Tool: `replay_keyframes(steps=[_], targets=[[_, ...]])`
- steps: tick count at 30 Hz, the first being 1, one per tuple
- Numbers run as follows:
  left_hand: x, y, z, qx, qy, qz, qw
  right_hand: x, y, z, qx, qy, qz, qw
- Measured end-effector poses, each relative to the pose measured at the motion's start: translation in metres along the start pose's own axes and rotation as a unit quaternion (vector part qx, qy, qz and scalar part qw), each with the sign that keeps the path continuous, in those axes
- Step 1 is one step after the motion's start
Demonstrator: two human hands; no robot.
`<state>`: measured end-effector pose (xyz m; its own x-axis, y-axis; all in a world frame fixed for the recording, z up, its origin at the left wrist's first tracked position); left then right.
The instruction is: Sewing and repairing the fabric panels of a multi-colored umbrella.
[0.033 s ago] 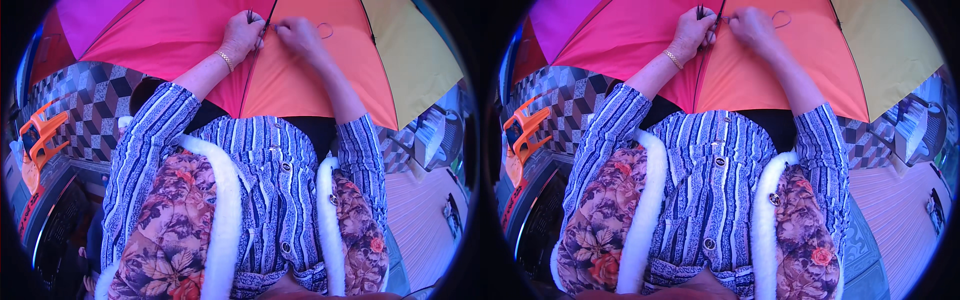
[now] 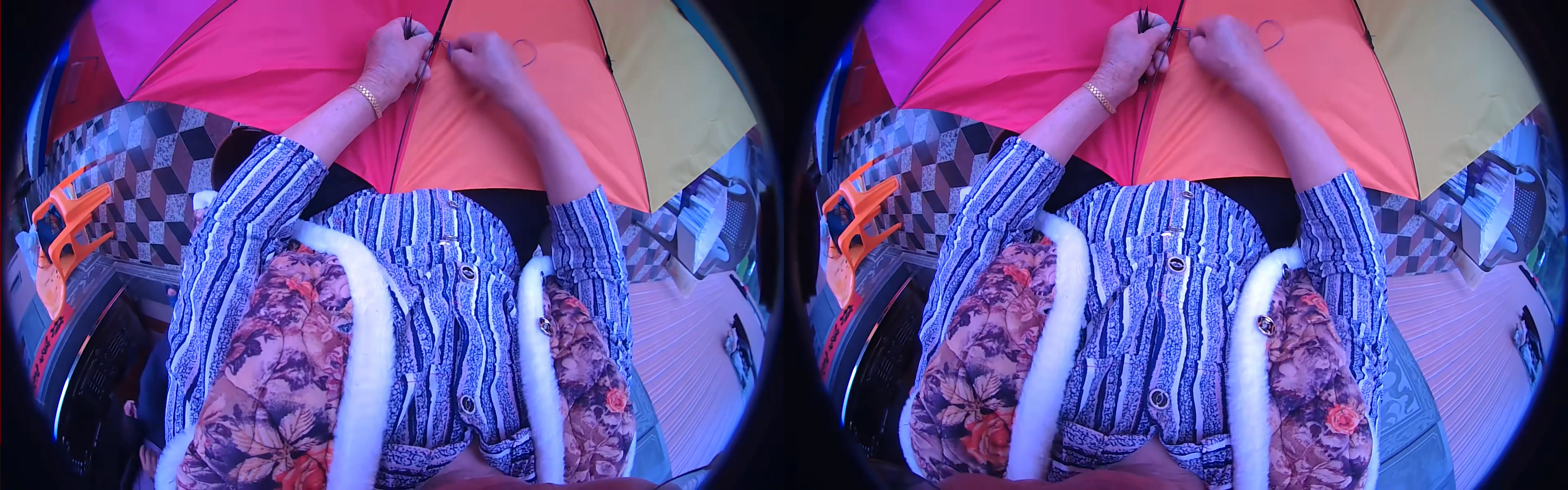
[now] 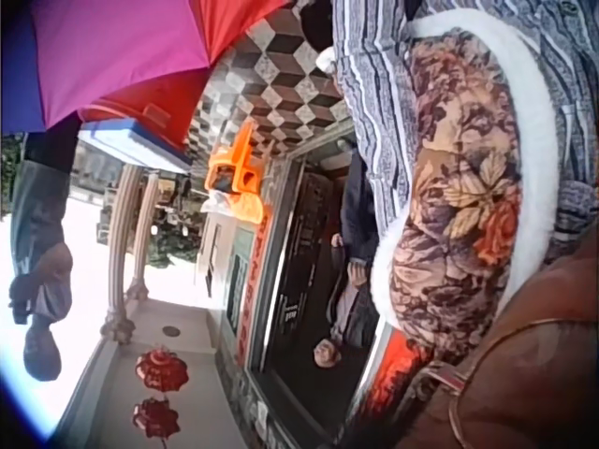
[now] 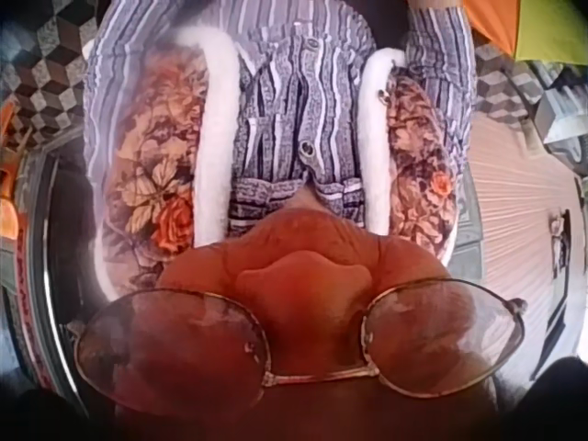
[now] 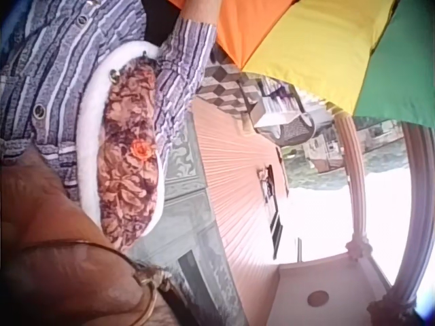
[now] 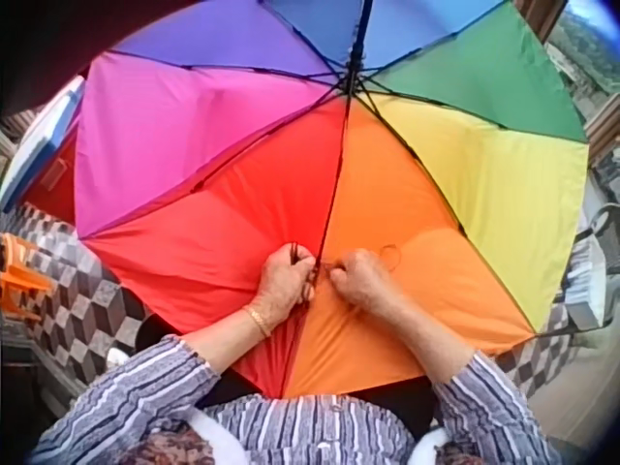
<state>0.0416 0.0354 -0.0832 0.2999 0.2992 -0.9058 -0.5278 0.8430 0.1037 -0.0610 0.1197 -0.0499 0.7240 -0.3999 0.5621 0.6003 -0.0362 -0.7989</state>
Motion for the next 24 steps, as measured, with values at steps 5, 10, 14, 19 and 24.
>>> replay_keyframes(steps=[5,10,14,19,24], targets=[[0.001,-0.012,-0.002,-0.017,-0.002,0.006,1.0,0.018,0.021,0.017,0.103,0.057,-0.122,0.986],[-0.005,-0.016,-0.007,-0.005,-0.009,0.031,0.999,0.031,0.006,0.016,0.043,0.006,0.023,0.999],[-0.004,-0.019,-0.008,-0.005,-0.008,0.019,1.0,0.029,0.003,0.02,0.03,-0.025,0.051,0.998],[-0.014,-0.019,-0.007,-0.024,-0.01,0.004,1.0,0.036,-0.002,0.022,-0.023,-0.062,0.091,0.994],[-0.014,-0.01,0.002,-0.015,-0.003,0.008,1.0,0.033,-0.021,0.014,-0.149,-0.093,0.135,0.975]])
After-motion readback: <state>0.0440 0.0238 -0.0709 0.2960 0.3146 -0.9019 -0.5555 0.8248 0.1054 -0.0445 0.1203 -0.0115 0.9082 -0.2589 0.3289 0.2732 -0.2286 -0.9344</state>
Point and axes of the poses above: each hand's wrist, its own z-axis away from the middle knuckle, its own y-axis out of the palm, x = y × z, the point moved 7 cm from there along -z, towards the middle knuckle, and after that the axes turned 11 degrees about x, right-handed, at the moved point
